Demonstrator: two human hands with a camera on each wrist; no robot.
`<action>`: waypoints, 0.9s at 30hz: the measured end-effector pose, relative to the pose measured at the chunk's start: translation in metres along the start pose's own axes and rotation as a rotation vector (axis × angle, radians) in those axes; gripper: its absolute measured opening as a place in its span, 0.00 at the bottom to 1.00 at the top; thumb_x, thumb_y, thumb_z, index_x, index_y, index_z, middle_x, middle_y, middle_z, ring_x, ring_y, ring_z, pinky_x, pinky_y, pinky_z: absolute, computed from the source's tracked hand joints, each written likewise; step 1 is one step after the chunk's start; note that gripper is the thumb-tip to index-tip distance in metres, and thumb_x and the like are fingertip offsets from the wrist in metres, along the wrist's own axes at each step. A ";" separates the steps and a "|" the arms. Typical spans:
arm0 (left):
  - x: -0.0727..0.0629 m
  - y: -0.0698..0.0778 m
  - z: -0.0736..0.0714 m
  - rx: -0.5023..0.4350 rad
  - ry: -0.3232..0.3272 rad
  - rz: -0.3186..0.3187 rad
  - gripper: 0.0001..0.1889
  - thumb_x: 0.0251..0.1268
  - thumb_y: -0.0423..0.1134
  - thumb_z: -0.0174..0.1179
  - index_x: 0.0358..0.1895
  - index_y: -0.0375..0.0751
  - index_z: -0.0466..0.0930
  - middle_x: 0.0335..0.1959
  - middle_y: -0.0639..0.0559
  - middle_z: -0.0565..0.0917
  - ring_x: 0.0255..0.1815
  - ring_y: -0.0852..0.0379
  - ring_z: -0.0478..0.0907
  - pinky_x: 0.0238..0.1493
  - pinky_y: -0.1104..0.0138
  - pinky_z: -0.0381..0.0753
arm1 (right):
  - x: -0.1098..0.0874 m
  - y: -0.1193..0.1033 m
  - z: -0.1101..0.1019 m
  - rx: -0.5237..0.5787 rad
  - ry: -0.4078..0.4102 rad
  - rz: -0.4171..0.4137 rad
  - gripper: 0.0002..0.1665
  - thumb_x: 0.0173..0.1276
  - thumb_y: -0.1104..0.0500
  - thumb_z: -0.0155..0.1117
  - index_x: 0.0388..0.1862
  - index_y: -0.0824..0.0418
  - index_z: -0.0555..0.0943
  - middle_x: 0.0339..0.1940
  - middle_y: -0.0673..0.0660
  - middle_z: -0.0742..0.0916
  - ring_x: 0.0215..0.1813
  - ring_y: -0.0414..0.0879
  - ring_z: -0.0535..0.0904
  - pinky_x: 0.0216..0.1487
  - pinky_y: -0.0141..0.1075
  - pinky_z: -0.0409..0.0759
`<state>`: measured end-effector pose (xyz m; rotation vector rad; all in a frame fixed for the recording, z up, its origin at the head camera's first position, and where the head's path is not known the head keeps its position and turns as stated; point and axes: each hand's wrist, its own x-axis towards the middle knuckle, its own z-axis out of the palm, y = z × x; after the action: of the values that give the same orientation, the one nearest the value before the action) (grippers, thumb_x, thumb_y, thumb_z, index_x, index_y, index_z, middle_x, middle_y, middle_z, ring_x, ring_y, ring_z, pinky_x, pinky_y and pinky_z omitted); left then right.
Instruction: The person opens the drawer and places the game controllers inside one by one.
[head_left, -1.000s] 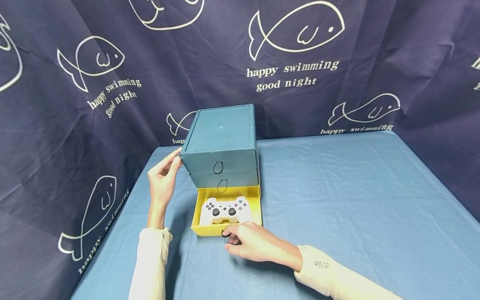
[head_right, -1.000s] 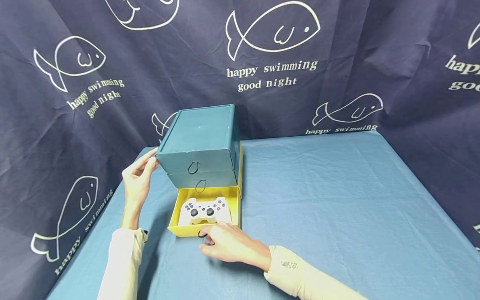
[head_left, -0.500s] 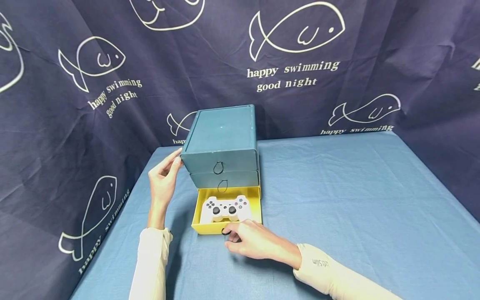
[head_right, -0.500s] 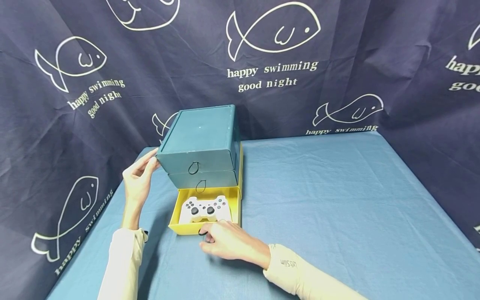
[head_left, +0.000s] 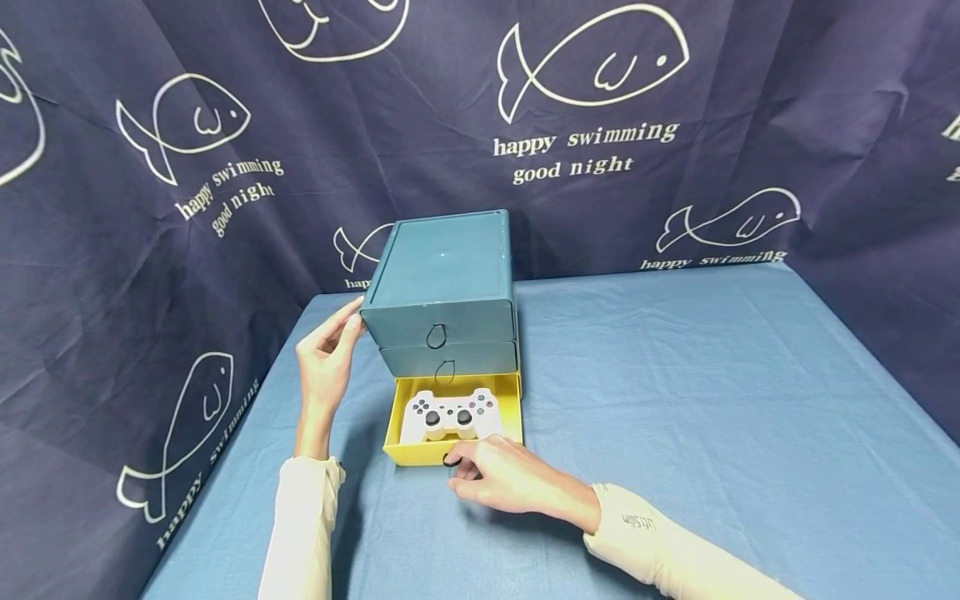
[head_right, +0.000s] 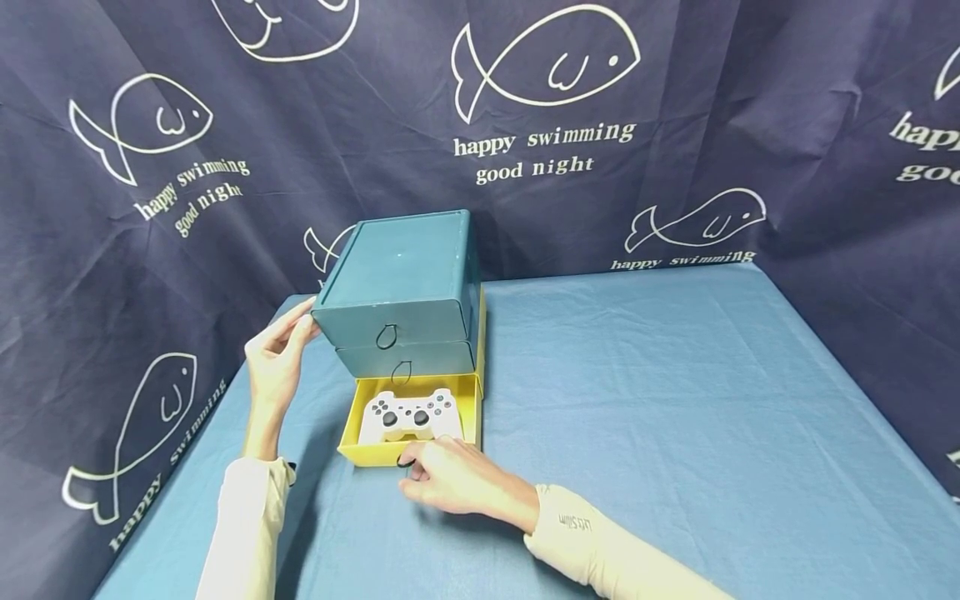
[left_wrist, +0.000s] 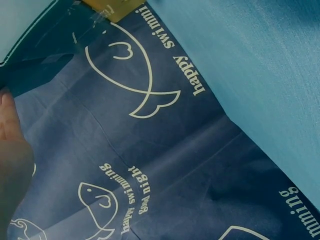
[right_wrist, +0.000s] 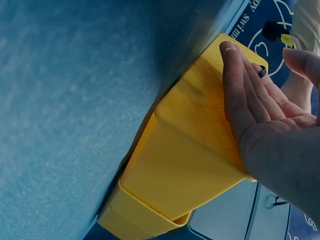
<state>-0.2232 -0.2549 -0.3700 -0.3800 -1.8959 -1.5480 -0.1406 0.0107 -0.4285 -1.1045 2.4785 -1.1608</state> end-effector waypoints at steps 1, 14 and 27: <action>0.000 0.000 0.000 0.000 0.000 0.001 0.15 0.75 0.30 0.62 0.60 0.34 0.85 0.44 0.58 0.90 0.39 0.58 0.87 0.51 0.70 0.82 | 0.000 0.000 0.000 0.003 0.000 0.001 0.15 0.69 0.58 0.70 0.52 0.63 0.86 0.35 0.46 0.89 0.38 0.30 0.82 0.44 0.30 0.81; 0.000 0.000 0.000 -0.010 -0.004 -0.001 0.15 0.74 0.29 0.62 0.60 0.33 0.85 0.45 0.57 0.90 0.39 0.61 0.87 0.52 0.69 0.82 | 0.005 0.004 -0.001 0.028 -0.005 0.006 0.15 0.69 0.59 0.70 0.51 0.64 0.86 0.36 0.48 0.90 0.37 0.30 0.82 0.45 0.30 0.81; 0.000 0.001 0.000 -0.008 -0.004 -0.003 0.14 0.75 0.30 0.62 0.60 0.33 0.85 0.43 0.58 0.90 0.39 0.59 0.87 0.51 0.69 0.82 | 0.010 0.008 -0.005 0.023 -0.007 -0.002 0.14 0.70 0.60 0.70 0.51 0.66 0.86 0.35 0.48 0.89 0.36 0.31 0.81 0.44 0.30 0.80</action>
<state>-0.2226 -0.2546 -0.3689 -0.3845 -1.8944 -1.5583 -0.1539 0.0099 -0.4297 -1.1030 2.4528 -1.1807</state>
